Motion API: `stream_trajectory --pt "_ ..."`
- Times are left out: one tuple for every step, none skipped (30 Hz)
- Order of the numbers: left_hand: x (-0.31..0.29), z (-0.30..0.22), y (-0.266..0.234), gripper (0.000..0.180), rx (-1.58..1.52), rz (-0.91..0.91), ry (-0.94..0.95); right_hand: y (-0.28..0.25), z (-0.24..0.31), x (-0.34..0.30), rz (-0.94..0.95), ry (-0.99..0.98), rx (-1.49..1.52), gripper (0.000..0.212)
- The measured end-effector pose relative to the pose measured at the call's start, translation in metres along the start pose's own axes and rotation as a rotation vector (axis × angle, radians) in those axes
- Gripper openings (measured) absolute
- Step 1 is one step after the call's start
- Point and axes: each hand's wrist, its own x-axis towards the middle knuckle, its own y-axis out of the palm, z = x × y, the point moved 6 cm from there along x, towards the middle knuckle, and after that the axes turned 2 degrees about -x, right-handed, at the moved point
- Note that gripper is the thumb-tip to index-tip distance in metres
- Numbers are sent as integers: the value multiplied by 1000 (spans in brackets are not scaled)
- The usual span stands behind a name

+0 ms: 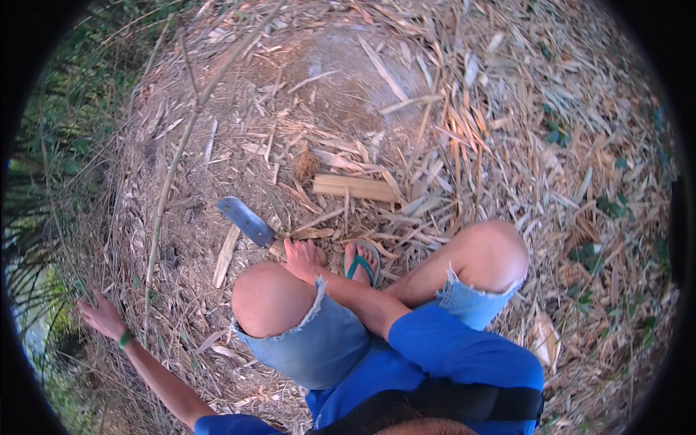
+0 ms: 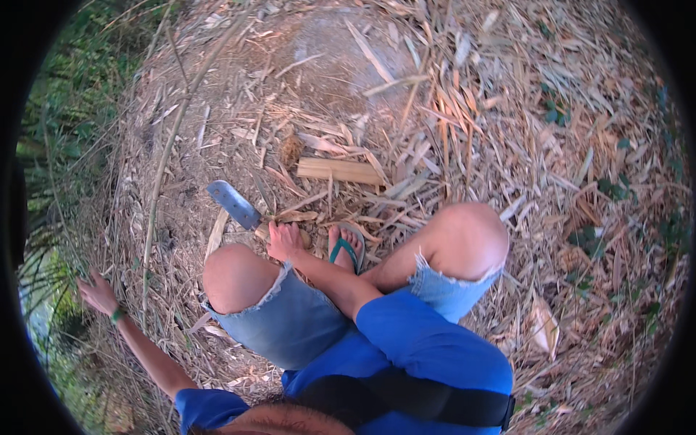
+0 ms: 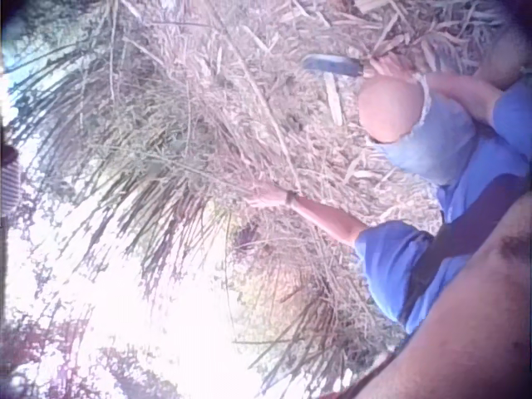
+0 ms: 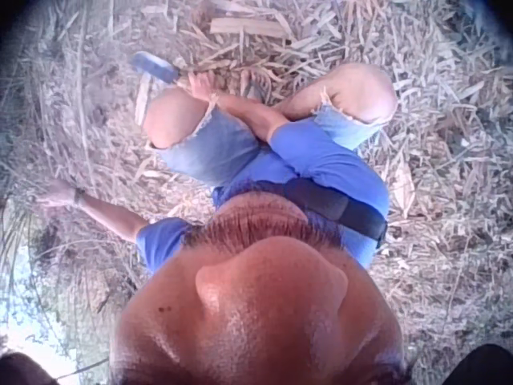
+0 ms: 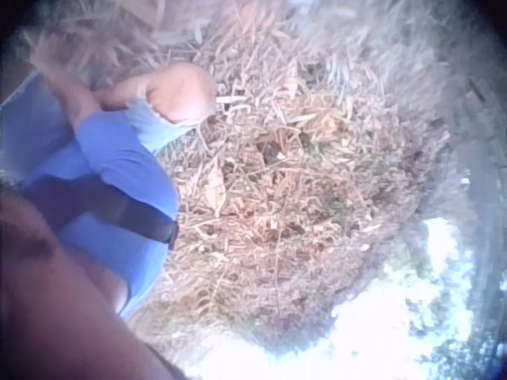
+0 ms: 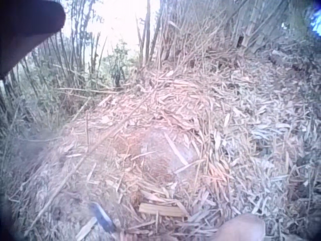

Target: The person uses a knife to trim side shoots and leaves from a long wooden branch, performing the action while sitting on the ground and while walking through an area covered in dried leaves.

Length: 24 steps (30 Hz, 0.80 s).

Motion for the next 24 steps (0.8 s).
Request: stream_trajectory --pt "-32 1 18 73 -171 182 -2 1 -2 -5 48 22 13 54" --pt "-58 -35 25 74 -362 362 4 8 -13 -6 24 39 6 67" --pt "-105 -71 28 67 -462 554 -60 18 -26 -11 60 81 -28 67" --pt "-146 -109 17 61 -536 606 14 20 -27 -14 103 104 -55 68" --pt "-178 -132 12 58 -594 634 164 12 -14 -8 143 94 -83 68" --pt "-211 -151 6 57 -741 675 204 7 -3 -1 240 82 -75 66" --pt "-244 -164 15 58 -824 686 145 -8 13 9 293 11 -111 68" --pt "-268 -175 22 59 -904 700 88 -24 28 23 349 -58 -145 70" --pt "-282 -204 12 62 -823 711 79 -43 31 36 412 -106 -178 72" --pt "-298 -240 -4 64 -747 736 83 -80 25 51 314 -98 -23 70" --pt "-301 -260 -22 66 -685 798 87 -121 30 78 214 -139 130 69" --pt "-308 -291 -41 67 -644 884 118 -148 6 108 275 -73 213 65" --pt "-306 -296 -41 68 -633 900 132 -197 1 122 73 -157 159 61" --pt "-306 -307 -45 69 -636 926 156 -231 -26 146 88 -134 2 58" --pt "-303 -307 -36 69 -678 894 166 -272 -39 158 13 -187 -194 58" --pt "-300 -308 -32 69 -734 883 173 -299 -72 167 88 -230 -365 60" --pt "-289 -302 -25 69 -773 854 165 -331 -91 163 65 -263 -475 63" --pt "-280 -296 -21 69 -817 840 157 -352 -131 161 225 -146 -705 63" --pt "-271 -284 -16 70 -772 829 94 -380 -165 147 153 -33 -626 62" --pt "-267 -277 -13 70 -734 832 41 -397 -215 131 98 10 -605 64" --pt "-261 -273 -17 70 -775 782 61 -410 -271 111 200 171 -573 64" --pt "-257 -273 -23 71 -824 742 87 -414 -327 81 236 283 -635 63" --pt "-260 -278 -27 71 -890 721 117 -402 -392 30 254 393 -623 73" --pt "-269 -277 -9 72 -912 721 240 -389 -451 -26 276 503 -608 84"
